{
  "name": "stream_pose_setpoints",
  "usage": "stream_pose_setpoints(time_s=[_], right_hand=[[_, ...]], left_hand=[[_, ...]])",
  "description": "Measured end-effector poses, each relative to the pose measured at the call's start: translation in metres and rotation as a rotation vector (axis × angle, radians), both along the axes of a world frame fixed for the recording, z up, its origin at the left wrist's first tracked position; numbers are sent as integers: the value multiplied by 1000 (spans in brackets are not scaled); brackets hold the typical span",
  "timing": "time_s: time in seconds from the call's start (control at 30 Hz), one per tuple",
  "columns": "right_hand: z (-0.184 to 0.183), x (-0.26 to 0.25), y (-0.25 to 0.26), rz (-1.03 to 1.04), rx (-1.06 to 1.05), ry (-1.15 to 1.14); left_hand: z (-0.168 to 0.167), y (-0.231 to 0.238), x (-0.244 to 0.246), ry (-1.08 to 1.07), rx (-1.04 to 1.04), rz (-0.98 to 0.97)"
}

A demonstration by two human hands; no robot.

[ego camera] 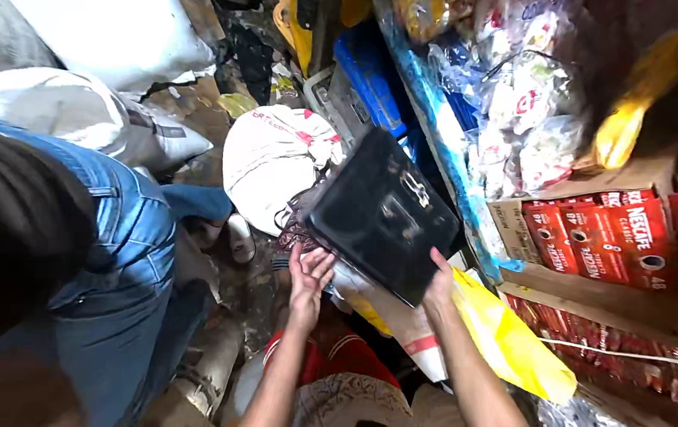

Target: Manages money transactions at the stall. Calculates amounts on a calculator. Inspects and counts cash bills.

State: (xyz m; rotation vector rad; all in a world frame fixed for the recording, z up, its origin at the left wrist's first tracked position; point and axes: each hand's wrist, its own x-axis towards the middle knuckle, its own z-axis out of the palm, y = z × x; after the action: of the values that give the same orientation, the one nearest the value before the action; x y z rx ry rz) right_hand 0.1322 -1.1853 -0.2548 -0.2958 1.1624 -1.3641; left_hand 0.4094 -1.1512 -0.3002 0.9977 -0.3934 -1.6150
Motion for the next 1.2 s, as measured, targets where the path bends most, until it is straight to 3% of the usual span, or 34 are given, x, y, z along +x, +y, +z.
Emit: stream_pose_setpoints(time_s=[0.1,0.17,0.23,0.33,0.43,0.53,0.7,0.87,0.93,1.1,1.2], right_hand=[[-17,-57,52,28,30,7],[-38,-78,78,46,92,3],[-63,-87,89,53,154,-39],[-104,-86,80,63,256,-24],[-139,-84,68,91,383,212],[-158,-91,62,130,343,276],[-147,-82,58,145,433,496],[-120,-74,57,149,431,602],[-127,-75,60,146,417,625],[-146,-74,53,114,560,762],[-138,-75,51,168,683,832]], left_hand=[[-11,-20,11,-97,-4,-298],[-13,-29,-1,-229,22,-564],[-28,-30,-17,-368,77,-699],[-69,-27,-25,-403,164,-690],[-103,-27,-30,-409,235,-672],[-127,-31,-29,-405,247,-677],[-133,-25,-28,-451,227,-688],[-117,-35,-24,-420,118,-641],[-116,-38,-28,-474,92,-670],[-155,-48,-49,-540,151,-750],[-142,-51,-52,-639,161,-793]])
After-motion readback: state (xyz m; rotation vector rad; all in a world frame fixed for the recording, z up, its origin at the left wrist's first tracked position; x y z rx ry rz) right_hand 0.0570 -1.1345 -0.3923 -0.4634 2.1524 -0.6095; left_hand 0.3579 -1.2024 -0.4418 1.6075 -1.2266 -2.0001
